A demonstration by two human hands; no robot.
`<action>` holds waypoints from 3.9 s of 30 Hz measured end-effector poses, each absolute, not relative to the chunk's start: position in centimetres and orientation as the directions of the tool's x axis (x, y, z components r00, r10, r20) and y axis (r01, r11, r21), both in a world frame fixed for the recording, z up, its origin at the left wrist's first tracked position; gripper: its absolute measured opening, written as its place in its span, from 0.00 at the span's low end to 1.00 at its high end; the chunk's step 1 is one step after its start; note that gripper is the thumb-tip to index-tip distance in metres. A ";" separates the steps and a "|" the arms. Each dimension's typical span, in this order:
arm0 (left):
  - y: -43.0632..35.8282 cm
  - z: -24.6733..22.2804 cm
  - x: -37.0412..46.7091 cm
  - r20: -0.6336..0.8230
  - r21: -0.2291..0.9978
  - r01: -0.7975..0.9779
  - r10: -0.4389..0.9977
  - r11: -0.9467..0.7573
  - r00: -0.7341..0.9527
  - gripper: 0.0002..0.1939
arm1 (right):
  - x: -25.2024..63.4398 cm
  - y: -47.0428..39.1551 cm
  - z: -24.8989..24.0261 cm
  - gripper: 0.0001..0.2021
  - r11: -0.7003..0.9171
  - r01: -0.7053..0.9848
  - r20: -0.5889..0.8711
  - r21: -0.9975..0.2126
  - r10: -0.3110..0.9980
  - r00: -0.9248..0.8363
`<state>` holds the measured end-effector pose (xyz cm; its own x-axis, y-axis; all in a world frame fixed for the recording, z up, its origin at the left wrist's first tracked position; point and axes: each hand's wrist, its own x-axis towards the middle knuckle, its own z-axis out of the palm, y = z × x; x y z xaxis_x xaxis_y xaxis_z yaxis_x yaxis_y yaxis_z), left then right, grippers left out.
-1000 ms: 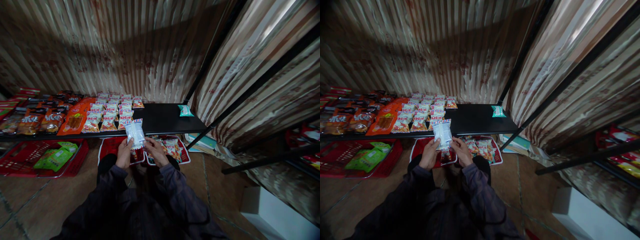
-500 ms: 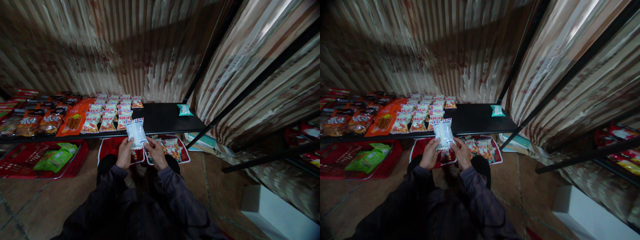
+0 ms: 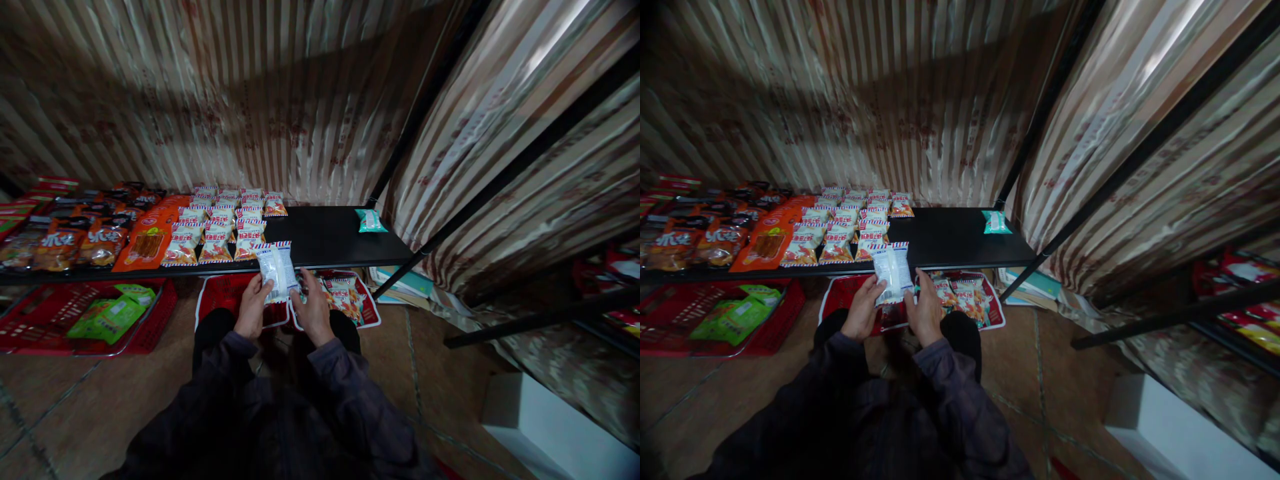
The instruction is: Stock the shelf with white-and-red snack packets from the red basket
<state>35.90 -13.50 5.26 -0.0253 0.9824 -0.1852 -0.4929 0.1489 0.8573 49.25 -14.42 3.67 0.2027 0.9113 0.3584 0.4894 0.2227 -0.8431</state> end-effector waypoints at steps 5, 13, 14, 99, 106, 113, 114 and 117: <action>-13.7 4.4 36.5 -0.085 0.913 -0.406 0.992 0.042 -0.090 0.25 | 48.8 -14.9 4.0 0.25 0.384 0.720 0.553 -0.578 0.833 -0.001; -14.5 4.8 36.4 -0.032 0.972 -0.235 0.995 0.009 -0.096 0.24 | 48.6 -14.5 3.1 0.17 0.335 0.440 0.423 -0.833 0.898 0.118; -14.6 5.0 36.3 -0.028 0.979 -0.202 0.994 0.007 -0.103 0.23 | 48.6 -14.5 3.1 0.16 0.303 0.351 0.365 -0.886 0.923 0.124; -7.6 7.1 37.3 -0.380 0.810 -0.431 0.915 0.398 0.131 0.19 | 49.7 -15.4 4.5 0.34 -0.160 -0.586 -0.204 -0.795 0.979 0.009; -8.9 6.9 37.4 -0.264 0.857 -0.388 0.935 0.339 0.236 0.18 | 50.6 -14.6 4.8 0.33 -0.116 -0.584 -0.191 -0.803 0.979 0.068; -8.9 6.8 38.5 -0.273 0.827 -0.448 0.939 0.339 0.207 0.20 | 50.7 -13.9 4.6 0.37 -0.129 -0.579 -0.202 -0.805 0.977 0.063; -8.9 6.8 38.6 -0.276 0.820 -0.462 0.941 0.337 0.195 0.20 | 50.7 -13.8 4.7 0.37 -0.130 -0.575 -0.204 -0.808 0.977 0.065; -8.8 6.9 38.8 -0.272 0.801 -0.502 0.945 0.327 0.180 0.20 | 50.8 -13.6 4.9 0.37 -0.118 -0.557 -0.183 -0.822 0.981 0.062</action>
